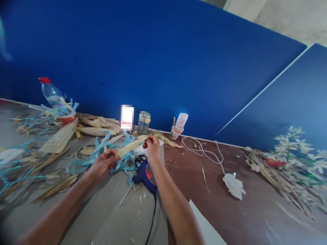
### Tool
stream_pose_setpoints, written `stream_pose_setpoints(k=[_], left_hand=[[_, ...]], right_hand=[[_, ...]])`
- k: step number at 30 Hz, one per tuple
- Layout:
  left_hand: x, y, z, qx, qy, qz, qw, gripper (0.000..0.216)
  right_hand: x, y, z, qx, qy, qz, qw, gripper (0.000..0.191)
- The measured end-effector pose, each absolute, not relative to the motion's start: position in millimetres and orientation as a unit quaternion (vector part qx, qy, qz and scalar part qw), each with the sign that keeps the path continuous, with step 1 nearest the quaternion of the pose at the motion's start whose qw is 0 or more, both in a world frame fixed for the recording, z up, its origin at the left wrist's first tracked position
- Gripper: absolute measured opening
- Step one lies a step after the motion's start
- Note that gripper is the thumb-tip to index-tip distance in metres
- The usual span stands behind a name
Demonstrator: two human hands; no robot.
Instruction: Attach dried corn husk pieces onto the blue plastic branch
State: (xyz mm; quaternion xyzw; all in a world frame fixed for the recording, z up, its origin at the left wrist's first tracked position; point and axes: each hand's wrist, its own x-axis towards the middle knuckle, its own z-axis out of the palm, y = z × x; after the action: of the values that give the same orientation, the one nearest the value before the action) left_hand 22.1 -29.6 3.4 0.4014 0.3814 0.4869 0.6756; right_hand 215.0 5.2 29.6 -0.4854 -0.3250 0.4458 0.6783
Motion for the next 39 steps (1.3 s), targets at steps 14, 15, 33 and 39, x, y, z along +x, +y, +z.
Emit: stream_pose_setpoints(k=[14, 15, 33, 39], left_hand=[[15, -21, 1, 0.43, 0.432, 0.539, 0.582, 0.035], [15, -20, 0, 0.434, 0.437, 0.535, 0.578, 0.034], [19, -20, -11, 0.439, 0.464, 0.512, 0.574, 0.035], [20, -20, -8, 0.453, 0.467, 0.492, 0.579, 0.035]], right_hand=[[214, -33, 29, -0.608, -0.74, 0.158, 0.24, 0.02], [211, -37, 30, -0.593, -0.77, 0.139, 0.189, 0.02], [231, -82, 35, -0.509, -0.855, 0.099, -0.03, 0.021], [227, -61, 35, -0.641, -0.767, 0.04, 0.014, 0.022]])
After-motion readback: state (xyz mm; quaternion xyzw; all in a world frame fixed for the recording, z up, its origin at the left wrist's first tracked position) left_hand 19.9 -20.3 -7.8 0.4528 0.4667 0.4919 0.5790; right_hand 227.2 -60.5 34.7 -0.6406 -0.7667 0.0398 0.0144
